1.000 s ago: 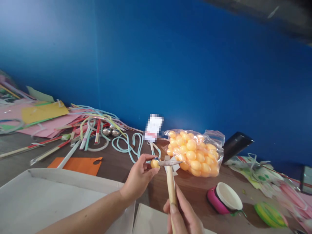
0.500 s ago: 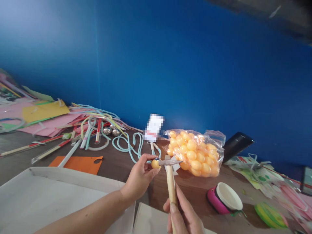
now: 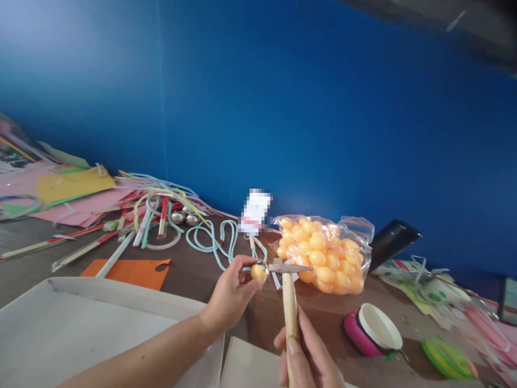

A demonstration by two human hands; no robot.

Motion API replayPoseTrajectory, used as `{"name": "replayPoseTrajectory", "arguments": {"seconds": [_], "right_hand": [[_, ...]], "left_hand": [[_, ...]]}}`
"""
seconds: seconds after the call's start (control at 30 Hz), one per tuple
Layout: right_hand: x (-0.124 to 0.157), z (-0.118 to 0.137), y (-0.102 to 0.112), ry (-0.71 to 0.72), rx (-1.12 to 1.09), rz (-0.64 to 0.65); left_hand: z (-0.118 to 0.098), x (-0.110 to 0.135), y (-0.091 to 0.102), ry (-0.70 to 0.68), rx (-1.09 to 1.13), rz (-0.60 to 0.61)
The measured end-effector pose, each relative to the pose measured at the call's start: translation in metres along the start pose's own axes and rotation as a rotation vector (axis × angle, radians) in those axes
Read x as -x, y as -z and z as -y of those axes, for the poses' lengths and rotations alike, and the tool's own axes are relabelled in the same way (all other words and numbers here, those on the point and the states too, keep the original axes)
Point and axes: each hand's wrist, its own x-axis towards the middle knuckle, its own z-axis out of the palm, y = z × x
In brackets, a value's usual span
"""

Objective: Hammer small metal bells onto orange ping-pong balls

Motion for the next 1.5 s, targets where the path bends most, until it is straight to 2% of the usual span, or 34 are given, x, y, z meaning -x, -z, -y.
{"name": "replayPoseTrajectory", "arguments": {"seconds": [0.1,0.47,0.57,0.97,1.23,1.37,1.5], "right_hand": [[0.0003,-0.0009,-0.0004,0.007,0.023,0.034],[-0.0003,-0.0058,-0.0019,0.002,0.072,0.021],[0.0001,-0.0065,-0.0018,0.021,0.064,0.014],[-0.0012,-0.0071,0.0014,-0.042,0.051,0.08],[-0.0019,-0.0056,0.0033,-0.036,0.06,0.089],[-0.0021,-0.0072,0.0027,-0.042,0.02,0.046],[-0.0021,-0.0083,0.0026,-0.042,0.047,0.073]], "left_hand": [[-0.002,-0.0015,-0.0001,0.036,0.039,-0.03],[-0.0063,-0.0071,0.0014,0.105,0.14,-0.12],[-0.0071,-0.007,0.0011,0.116,0.129,-0.1],[-0.0032,-0.0083,0.0026,0.086,0.136,-0.097],[-0.0046,-0.0067,0.002,0.093,0.11,-0.084],[-0.0054,-0.006,0.0017,0.102,0.098,-0.091],[-0.0057,-0.0059,0.0016,0.106,0.108,-0.093]]}}
